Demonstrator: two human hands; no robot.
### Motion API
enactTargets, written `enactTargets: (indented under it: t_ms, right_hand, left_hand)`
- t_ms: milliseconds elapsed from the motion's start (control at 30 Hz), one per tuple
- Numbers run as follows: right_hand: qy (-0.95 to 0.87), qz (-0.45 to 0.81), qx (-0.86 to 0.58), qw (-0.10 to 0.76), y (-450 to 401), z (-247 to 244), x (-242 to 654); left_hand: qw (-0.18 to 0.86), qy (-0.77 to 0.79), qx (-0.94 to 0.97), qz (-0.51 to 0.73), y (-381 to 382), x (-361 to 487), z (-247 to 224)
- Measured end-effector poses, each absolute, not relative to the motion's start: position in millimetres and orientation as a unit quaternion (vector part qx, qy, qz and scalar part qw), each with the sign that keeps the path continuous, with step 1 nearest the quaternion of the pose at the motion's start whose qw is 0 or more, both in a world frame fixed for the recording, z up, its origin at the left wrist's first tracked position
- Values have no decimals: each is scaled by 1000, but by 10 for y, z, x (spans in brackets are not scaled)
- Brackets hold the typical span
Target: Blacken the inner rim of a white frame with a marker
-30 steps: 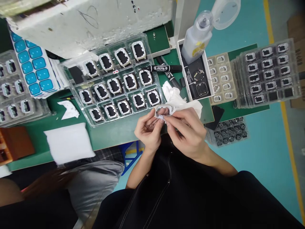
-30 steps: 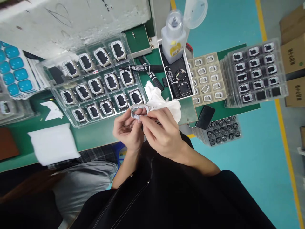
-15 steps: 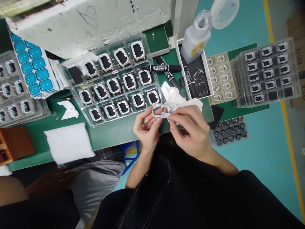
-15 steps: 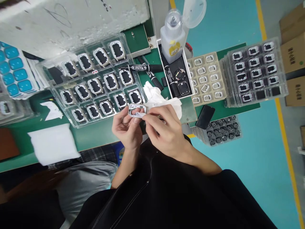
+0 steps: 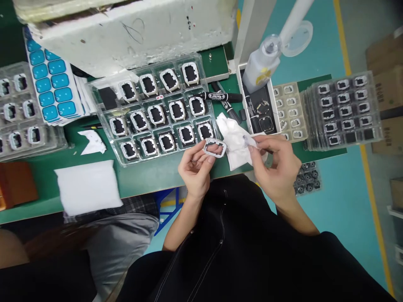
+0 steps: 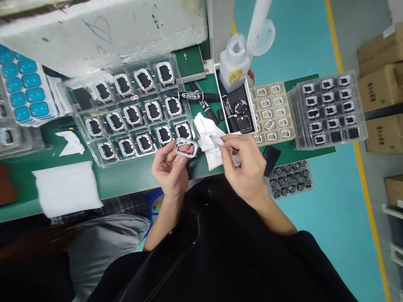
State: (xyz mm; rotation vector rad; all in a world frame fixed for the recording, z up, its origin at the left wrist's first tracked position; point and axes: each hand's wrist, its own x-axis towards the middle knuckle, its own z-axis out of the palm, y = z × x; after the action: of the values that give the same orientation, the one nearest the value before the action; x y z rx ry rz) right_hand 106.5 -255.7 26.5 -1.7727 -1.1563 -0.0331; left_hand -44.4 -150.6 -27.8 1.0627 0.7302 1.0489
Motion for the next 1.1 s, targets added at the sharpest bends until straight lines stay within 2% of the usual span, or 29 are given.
enactTargets:
  t_ms: [167,333,433,533,667,967,1033,1100]
  right_hand:
    - [-487,-126,-772,387,-2362,237,1290]
    - [-555,-119,-793,221,-2232,16,1235]
    - [-568,-163,-788,172,-2261,-44,1198]
    - [-567,-203,-790,116,-2244,52,1230]
    - [-543,-172,-821,26,-2140,314,1320]
    - [-533,-85,-838,-77,-2204,836,1421]
    - [-528,-46,-845,-74,-2244,952,1455]
    - [-534,-9,-845,-33,-2273,1045,1498]
  left_hand:
    - [698,305,432,483,-1488,-437,-289]
    - [714,321,386,488,-1445,-431,-295]
    - [730,304,370,488,-1428,-433,-298]
    - [743,287,364,483,-1426,-439,-315]
    - [750,279,364,477,-1424,-444,-349]
    - [764,269,347,473,-1398,-447,-369]
    - [765,269,347,471,-1380,-482,-368]
    - [764,271,345,473,-1355,-535,-365]
